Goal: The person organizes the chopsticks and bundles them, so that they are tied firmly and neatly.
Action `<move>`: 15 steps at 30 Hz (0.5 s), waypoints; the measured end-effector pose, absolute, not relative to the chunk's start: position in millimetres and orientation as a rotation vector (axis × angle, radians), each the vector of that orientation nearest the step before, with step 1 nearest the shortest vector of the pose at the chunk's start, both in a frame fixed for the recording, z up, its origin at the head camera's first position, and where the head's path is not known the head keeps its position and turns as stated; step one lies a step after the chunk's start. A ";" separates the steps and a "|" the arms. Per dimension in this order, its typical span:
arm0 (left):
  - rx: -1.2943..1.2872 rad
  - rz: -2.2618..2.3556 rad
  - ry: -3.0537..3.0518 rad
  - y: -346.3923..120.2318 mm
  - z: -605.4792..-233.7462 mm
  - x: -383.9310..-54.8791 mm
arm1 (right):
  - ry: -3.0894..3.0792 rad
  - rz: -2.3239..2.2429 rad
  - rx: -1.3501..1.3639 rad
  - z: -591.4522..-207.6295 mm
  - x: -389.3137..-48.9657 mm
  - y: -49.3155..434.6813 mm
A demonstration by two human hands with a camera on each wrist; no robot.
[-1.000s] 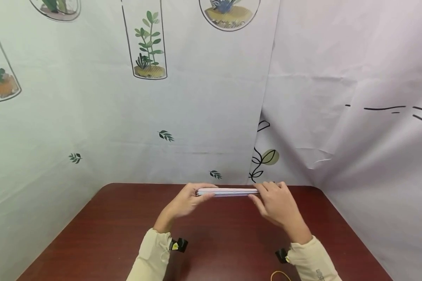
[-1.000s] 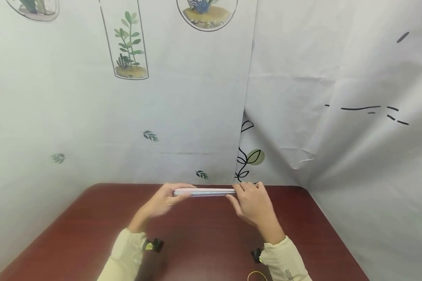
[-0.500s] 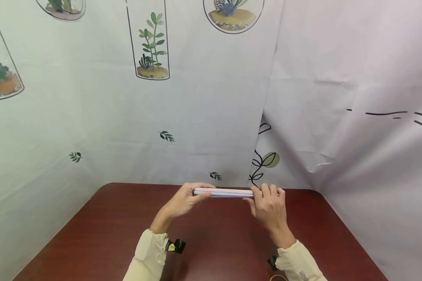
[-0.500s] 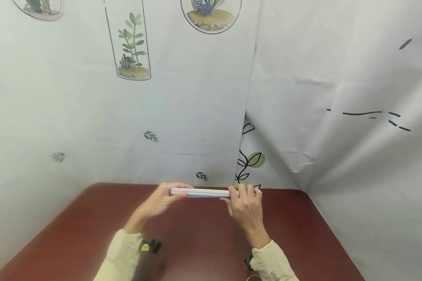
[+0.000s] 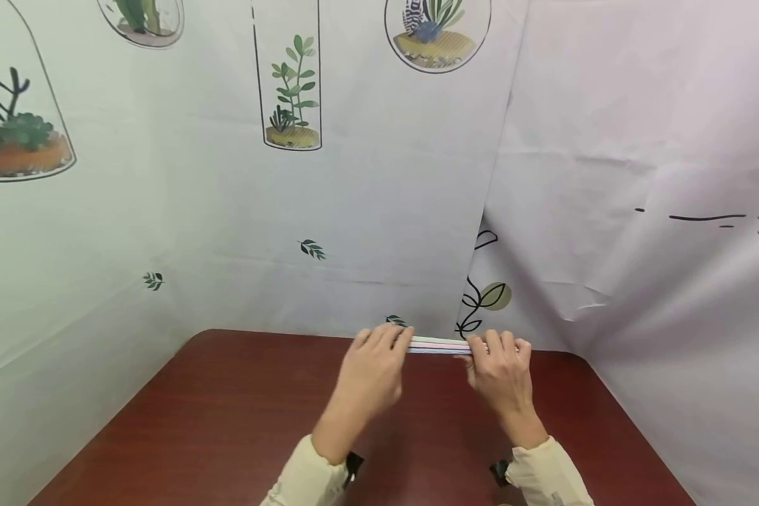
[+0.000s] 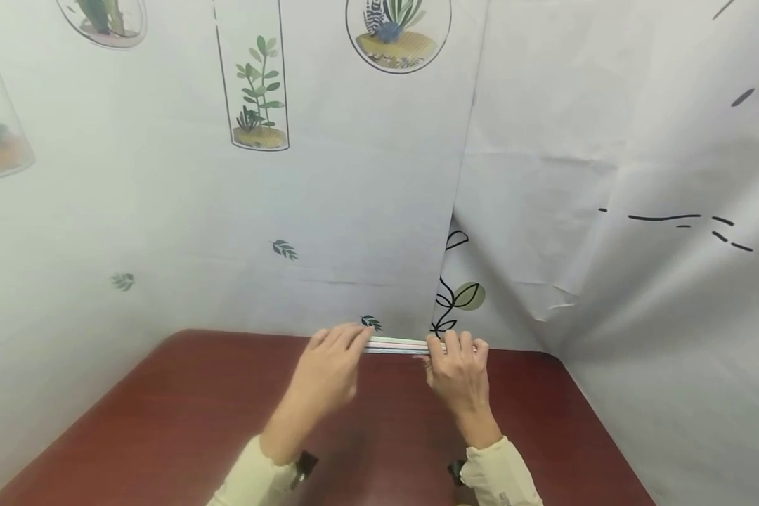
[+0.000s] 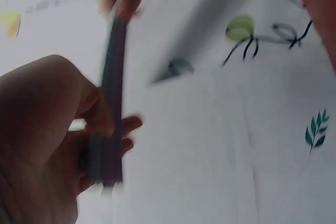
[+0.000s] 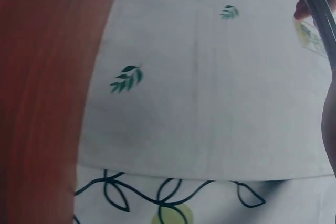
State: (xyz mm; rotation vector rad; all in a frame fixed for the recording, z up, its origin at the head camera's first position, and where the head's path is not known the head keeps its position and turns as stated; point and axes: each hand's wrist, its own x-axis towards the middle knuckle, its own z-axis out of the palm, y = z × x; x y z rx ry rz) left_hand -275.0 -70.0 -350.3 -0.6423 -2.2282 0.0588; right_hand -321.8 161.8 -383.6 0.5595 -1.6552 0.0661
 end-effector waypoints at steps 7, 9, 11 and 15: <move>-0.521 0.045 -2.087 -41.6 -375.4 -281.7 | -1.554 0.013 0.584 -380.0 -320.8 160.4; -0.482 0.032 -2.036 -40.6 -380.5 -286.9 | -1.525 -0.007 0.584 -380.5 -321.7 158.4; -0.444 0.028 -1.985 -40.4 -384.4 -292.0 | -1.516 -0.018 0.591 -381.0 -321.9 156.0; -0.379 0.037 -1.904 -39.7 -388.0 -301.0 | -1.555 -0.007 0.595 -380.7 -319.6 151.4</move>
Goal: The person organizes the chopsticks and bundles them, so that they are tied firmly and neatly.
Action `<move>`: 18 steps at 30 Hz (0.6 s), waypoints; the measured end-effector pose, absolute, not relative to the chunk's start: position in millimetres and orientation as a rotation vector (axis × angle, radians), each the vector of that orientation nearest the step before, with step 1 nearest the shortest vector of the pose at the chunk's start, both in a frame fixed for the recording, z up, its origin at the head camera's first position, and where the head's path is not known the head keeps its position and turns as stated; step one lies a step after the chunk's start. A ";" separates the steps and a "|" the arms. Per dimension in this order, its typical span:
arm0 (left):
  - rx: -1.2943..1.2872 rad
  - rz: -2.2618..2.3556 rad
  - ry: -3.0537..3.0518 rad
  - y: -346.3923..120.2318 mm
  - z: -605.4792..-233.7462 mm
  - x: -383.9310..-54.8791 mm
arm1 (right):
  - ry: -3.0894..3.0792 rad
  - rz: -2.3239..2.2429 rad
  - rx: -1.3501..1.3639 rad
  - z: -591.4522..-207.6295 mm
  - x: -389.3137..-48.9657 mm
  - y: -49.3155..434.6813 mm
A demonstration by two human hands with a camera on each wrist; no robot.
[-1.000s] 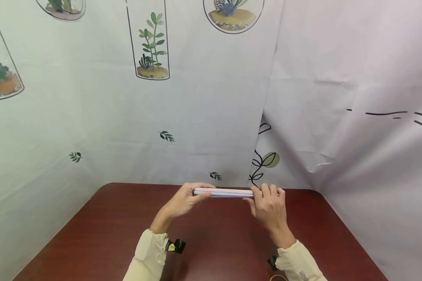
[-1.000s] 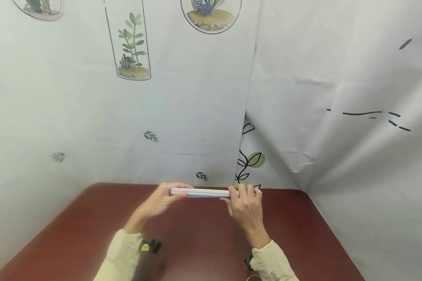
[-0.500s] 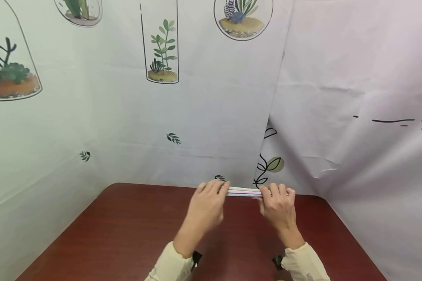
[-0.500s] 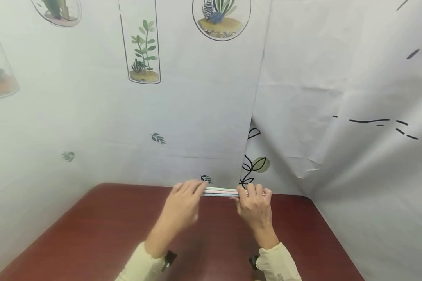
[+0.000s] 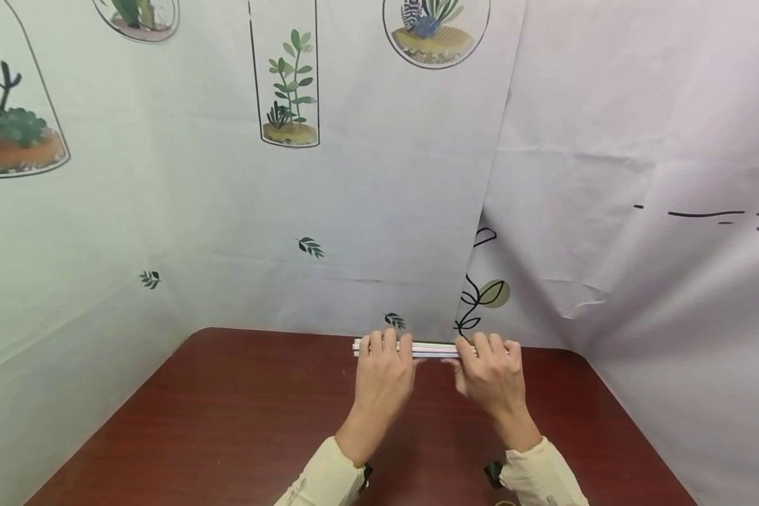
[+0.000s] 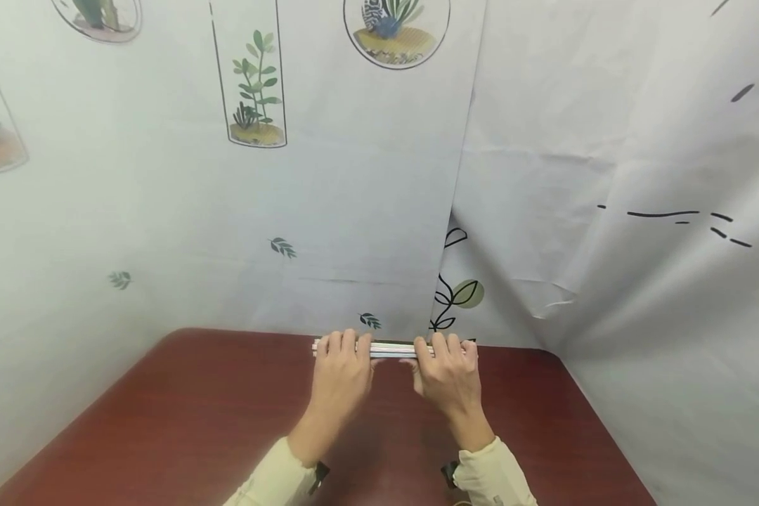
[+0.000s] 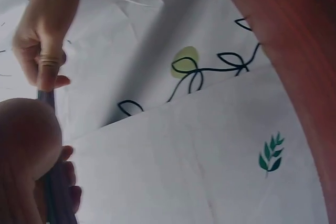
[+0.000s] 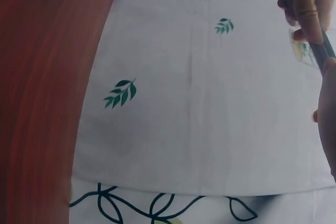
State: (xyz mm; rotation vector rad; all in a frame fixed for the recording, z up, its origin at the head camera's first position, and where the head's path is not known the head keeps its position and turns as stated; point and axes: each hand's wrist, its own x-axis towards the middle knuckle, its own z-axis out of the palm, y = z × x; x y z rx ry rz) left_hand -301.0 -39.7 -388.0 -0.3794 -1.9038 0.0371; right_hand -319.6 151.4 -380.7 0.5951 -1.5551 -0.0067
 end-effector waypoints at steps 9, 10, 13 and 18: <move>-0.314 -0.005 -1.843 -40.3 -384.6 -302.9 | -1.626 0.043 0.566 -381.6 -308.1 135.4; -0.310 -0.004 -1.846 -40.4 -383.7 -301.5 | -1.609 0.042 0.560 -381.3 -307.6 133.7; -0.310 -0.001 -1.870 -40.2 -381.1 -297.0 | -1.531 0.019 0.520 -378.7 -306.1 129.3; -0.339 -0.042 -1.875 -42.2 -376.6 -294.0 | -1.436 -0.014 0.489 -369.9 -304.4 124.0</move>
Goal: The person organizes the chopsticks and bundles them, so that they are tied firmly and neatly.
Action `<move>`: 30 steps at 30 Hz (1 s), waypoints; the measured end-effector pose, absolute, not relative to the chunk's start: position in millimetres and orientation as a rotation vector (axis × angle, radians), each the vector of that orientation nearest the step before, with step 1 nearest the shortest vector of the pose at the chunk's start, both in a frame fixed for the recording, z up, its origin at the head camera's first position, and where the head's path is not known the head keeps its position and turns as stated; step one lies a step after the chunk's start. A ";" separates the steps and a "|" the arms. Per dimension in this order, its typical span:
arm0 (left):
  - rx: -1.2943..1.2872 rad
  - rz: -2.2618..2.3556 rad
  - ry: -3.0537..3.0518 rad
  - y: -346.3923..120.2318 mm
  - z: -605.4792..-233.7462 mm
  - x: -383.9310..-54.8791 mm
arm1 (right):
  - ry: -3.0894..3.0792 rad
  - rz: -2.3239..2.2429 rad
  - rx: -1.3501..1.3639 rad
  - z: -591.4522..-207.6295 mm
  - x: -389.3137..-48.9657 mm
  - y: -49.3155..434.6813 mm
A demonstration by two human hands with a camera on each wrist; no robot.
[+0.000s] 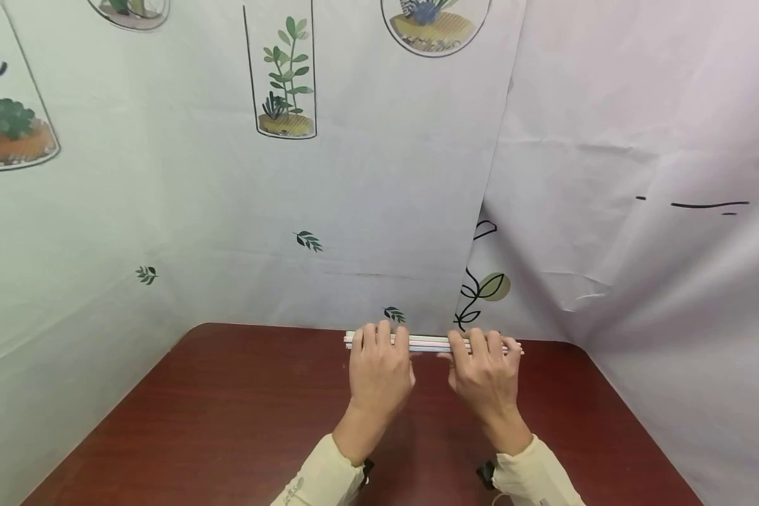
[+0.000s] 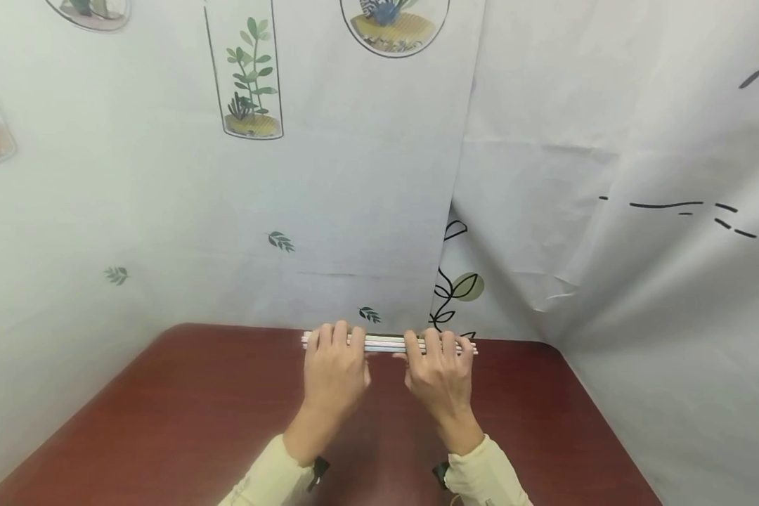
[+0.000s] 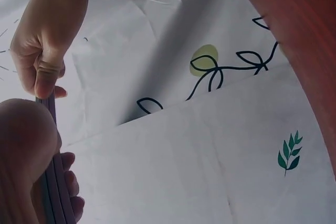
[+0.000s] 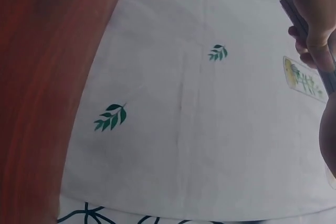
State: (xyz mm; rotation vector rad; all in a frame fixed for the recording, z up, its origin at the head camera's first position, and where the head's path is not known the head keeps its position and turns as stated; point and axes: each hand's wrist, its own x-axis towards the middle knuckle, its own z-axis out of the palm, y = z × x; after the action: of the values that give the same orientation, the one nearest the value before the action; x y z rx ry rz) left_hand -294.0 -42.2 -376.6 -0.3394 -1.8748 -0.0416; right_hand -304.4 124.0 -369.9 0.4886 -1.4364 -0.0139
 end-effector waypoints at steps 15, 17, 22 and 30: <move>-0.466 -0.045 -1.881 -43.0 -370.6 -292.3 | -1.352 -0.026 0.480 -365.4 -310.9 131.5; -0.466 -0.052 -1.895 -44.1 -371.2 -292.4 | -1.365 -0.026 0.488 -366.7 -311.2 131.3; -0.453 -0.058 -1.883 -47.9 -369.3 -294.9 | -1.420 0.011 0.521 -368.4 -310.2 130.8; -0.451 -0.048 -1.880 -51.8 -365.0 -295.2 | -1.676 0.064 0.617 -363.6 -292.7 143.2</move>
State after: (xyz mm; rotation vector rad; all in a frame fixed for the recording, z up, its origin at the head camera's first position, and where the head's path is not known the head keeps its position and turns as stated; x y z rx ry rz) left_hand -295.2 -51.8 -365.0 -0.4507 -1.8796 -0.0475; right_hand -292.7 143.2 -363.6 0.6165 -1.6758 0.0644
